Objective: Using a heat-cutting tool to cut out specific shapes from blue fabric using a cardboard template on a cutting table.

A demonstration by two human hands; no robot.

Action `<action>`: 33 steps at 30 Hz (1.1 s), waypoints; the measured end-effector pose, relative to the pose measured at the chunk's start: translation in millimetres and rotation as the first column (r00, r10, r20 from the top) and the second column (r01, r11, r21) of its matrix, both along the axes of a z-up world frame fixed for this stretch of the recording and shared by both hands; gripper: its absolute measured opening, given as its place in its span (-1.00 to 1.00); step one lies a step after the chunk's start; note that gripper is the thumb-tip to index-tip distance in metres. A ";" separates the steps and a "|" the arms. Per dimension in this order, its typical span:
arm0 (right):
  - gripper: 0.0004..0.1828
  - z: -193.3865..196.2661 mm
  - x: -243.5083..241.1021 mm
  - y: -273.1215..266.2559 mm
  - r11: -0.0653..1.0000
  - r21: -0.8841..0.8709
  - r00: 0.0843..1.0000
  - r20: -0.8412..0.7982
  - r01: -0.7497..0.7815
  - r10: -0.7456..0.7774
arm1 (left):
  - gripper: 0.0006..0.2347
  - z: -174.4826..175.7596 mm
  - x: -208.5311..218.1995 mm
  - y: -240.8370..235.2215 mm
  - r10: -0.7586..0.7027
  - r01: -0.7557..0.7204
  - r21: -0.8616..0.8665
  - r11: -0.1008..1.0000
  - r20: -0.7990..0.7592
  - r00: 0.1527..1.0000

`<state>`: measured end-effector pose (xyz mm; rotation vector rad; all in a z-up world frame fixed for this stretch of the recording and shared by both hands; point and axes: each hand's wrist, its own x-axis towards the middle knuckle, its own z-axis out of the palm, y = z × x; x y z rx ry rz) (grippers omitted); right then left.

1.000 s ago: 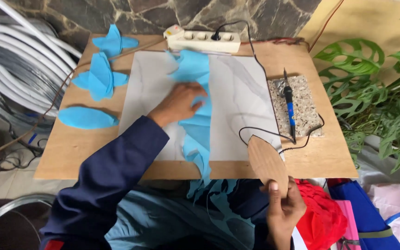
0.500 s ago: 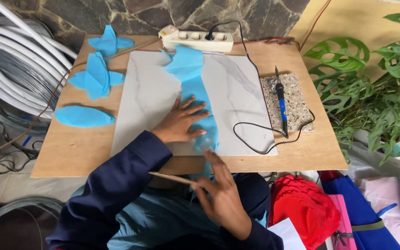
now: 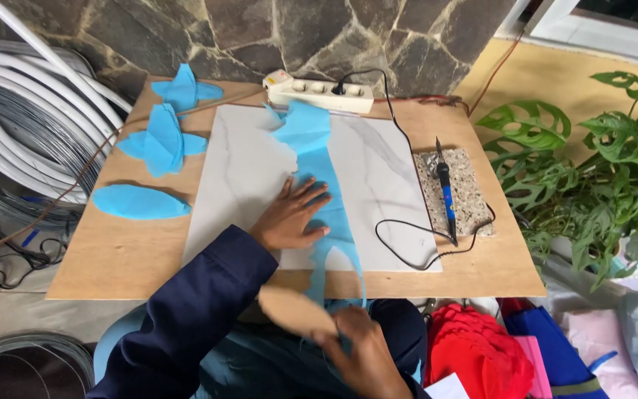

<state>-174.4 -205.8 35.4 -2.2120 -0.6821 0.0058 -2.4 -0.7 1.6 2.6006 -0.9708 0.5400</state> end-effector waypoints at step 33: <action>-0.58 10.1 141.3 24.8 0.935 -0.120 0.911 -0.211 0.335 -0.354 | -0.27 24.1 -28.2 -0.4 0.070 -0.074 -0.041 0.996 -0.089 0.994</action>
